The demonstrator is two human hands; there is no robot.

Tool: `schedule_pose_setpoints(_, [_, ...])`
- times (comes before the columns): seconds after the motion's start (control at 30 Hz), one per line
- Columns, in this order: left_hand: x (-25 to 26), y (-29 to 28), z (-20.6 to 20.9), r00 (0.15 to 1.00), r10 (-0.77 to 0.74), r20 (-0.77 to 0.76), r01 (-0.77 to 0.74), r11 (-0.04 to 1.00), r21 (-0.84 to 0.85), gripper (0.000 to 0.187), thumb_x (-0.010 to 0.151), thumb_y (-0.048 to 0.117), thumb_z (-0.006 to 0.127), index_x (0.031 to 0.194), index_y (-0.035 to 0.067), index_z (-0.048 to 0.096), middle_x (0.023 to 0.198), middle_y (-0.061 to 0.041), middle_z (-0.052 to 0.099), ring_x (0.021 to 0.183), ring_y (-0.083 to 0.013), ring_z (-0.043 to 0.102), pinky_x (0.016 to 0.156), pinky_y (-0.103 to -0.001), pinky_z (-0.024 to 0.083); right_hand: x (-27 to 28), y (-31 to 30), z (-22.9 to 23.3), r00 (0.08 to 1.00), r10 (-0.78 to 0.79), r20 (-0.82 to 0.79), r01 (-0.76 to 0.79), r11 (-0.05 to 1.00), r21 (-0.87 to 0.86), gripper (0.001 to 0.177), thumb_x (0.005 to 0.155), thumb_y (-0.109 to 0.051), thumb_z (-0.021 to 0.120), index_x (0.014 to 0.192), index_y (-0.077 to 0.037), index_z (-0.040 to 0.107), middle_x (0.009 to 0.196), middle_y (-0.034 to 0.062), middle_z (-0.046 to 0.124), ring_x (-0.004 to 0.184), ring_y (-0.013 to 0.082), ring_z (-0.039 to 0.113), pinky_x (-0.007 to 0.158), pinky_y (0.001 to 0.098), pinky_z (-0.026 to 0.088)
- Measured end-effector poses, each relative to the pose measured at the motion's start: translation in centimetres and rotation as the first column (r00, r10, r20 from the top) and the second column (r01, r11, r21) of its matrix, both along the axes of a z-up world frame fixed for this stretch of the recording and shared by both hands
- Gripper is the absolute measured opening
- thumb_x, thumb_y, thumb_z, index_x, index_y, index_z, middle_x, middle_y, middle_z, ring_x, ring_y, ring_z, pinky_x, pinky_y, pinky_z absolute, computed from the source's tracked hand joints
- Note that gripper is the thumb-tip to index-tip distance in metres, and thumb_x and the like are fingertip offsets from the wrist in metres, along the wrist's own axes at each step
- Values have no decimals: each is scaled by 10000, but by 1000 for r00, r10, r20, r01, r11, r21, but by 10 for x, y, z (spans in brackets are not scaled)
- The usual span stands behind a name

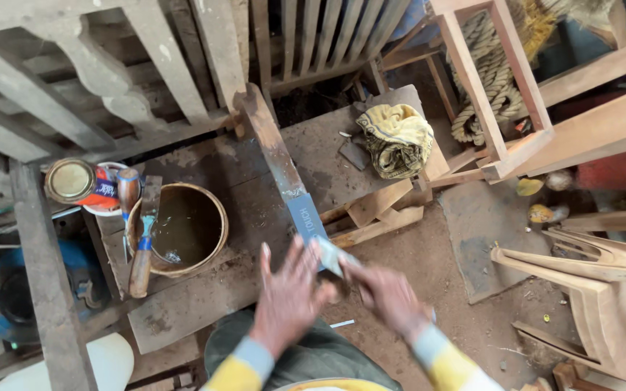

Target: The person sharpens a metal blade by rubbing it against a sharpening stone and later wipes the blade with a cloth.

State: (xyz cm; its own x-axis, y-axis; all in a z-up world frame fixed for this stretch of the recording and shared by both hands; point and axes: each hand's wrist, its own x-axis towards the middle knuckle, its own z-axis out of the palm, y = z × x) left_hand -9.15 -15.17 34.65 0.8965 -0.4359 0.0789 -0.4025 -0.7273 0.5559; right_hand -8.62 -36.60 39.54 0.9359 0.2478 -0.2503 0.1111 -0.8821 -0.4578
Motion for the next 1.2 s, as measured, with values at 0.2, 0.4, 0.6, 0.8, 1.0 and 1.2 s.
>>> schedule_pose_setpoints(0.2, [103, 21, -16, 997, 68, 31, -72, 987, 146, 773, 1016, 623, 276, 1495, 42, 450, 1570, -86, 450, 1539, -263, 296, 1197, -707, 11, 99, 26, -15, 1000, -14, 15, 12, 996, 89, 381, 958, -174, 671, 1336, -220, 672, 958, 153, 751, 810, 358, 732, 720, 463, 564])
schedule_pose_setpoints(0.4, [8, 3, -5, 998, 37, 44, -39, 999, 29, 779, 1012, 642, 302, 1477, 40, 472, 1571, -93, 467, 1529, -243, 250, 1196, -706, 14, 12, -3, 1, 991, 100, 84, -110, 987, 116, 485, 870, -111, 627, 1338, -224, 682, 939, 128, 770, 784, 309, 751, 741, 439, 593])
schedule_pose_setpoints(0.6, [29, 3, -17, 995, 83, 57, -88, 993, 82, 782, 1014, 626, 323, 1506, 31, 447, 1569, -91, 458, 1534, -240, 248, 1183, -715, 21, 44, -2, -13, 996, 81, 49, -85, 992, 91, 475, 891, -123, 649, 1351, -243, 654, 1000, 122, 782, 816, 343, 741, 689, 446, 584])
schedule_pose_setpoints(0.8, [6, 0, -6, 992, 118, 49, -118, 993, -8, 708, 999, 598, 355, 1454, 76, 507, 1562, -75, 473, 1522, -240, 262, 1197, -713, 39, 19, -7, -7, 990, 118, 74, -124, 988, 90, 416, 887, -111, 703, 1283, -237, 712, 999, 161, 747, 887, 371, 726, 731, 437, 597])
schedule_pose_setpoints(1.0, [26, 4, -13, 994, 99, 36, -101, 991, 85, 751, 1014, 604, 347, 1480, 30, 481, 1559, -83, 470, 1520, -245, 267, 1180, -719, 29, 44, -5, -16, 990, 98, 96, -113, 980, 162, 488, 864, -52, 646, 1319, -225, 680, 1053, 111, 781, 916, 312, 771, 758, 414, 617])
schedule_pose_setpoints(1.2, [-1, 3, -4, 995, 84, 50, -87, 994, 64, 732, 1025, 600, 322, 1470, 38, 470, 1569, -95, 458, 1529, -243, 246, 1187, -701, 18, 19, -3, -4, 996, 71, -45, -66, 993, 94, 437, 893, -120, 683, 1307, -259, 694, 991, 116, 789, 800, 288, 790, 737, 417, 623])
